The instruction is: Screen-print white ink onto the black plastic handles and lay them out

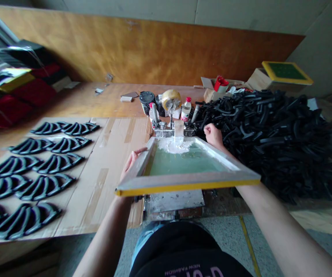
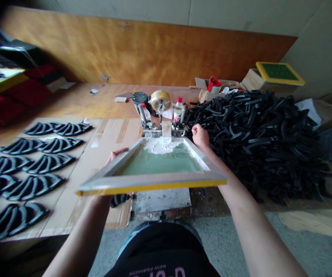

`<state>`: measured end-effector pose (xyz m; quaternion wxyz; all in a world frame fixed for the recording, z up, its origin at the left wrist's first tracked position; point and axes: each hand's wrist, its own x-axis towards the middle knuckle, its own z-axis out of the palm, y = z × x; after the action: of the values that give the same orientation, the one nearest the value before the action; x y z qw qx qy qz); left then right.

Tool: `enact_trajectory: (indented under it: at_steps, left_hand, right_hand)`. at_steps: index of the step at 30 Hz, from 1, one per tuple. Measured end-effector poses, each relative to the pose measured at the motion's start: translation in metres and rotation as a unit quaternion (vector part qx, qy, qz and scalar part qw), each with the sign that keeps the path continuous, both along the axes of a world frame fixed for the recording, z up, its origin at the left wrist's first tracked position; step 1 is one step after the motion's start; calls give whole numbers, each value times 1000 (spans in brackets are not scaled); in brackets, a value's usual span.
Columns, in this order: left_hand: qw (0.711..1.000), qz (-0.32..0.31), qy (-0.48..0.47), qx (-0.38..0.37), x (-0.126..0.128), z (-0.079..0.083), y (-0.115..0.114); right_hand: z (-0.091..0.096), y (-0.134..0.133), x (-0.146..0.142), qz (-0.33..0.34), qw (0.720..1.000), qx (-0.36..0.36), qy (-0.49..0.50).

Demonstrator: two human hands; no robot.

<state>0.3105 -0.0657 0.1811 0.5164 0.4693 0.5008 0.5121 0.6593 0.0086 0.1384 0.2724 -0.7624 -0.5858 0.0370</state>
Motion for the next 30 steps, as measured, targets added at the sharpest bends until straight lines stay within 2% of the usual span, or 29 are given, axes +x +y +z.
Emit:
enact_trajectory:
  at_steps: [1, 3, 6, 8, 10, 12, 14, 16, 17, 18, 20, 21, 22, 24, 27, 30]
  left_hand:
    - [999, -1, -30, 24, 5, 6, 8]
    - [997, -7, -73, 27, 15, 13, 22]
    - [992, 35, -119, -8, 33, 6, 23]
    - [989, 38, -128, -70, 46, -13, 7]
    - [972, -32, -126, -193, 59, -39, -18]
    - [941, -101, -130, -296, 66, -65, -44]
    - [924, -101, -131, -344, 60, -86, -62]
    - [928, -60, -105, -352, 34, -103, -71]
    - [933, -38, -75, -349, 13, -111, -73]
    - [939, -5, -36, -341, -12, -119, -74]
    - [930, 61, 76, -354, -69, -136, -75]
    - [915, 84, 138, -369, -98, -145, -77]
    - [899, 96, 193, -382, -124, -154, -78]
    - [857, 79, 291, -418, -162, -170, -81]
    - [820, 6, 391, -418, -179, -184, -80]
    - [833, -34, 436, -338, -170, -181, -72]
  right_hand:
    - [-13, -9, 3, -14, 999, -34, 21]
    - [-41, -29, -4, 38, 996, -70, 49]
    - [-72, -55, -37, 207, 976, -64, 28]
    - [-76, -70, -64, 252, 966, -51, -15]
    - [-72, -86, -90, 239, 970, -30, -41]
    - [-66, -104, -115, 262, 964, 8, -55]
    - [-65, -119, -130, 373, 925, 40, -66]
    - [-69, -124, -126, 451, 889, 45, -60]
    - [-71, -121, -114, 441, 895, 37, -50]
    - [-74, -114, -97, 390, 919, 23, -41]
    - [-78, -93, -52, 204, 978, -25, -31]
    - [-80, -81, -29, 106, 992, -58, -37]
    - [-81, -69, -8, 35, 993, -104, -43]
    - [-82, -48, 22, -24, 985, -163, -41]
    - [-80, -31, 37, -26, 981, -187, -32]
    - [-72, -31, 36, -34, 983, -181, -12]
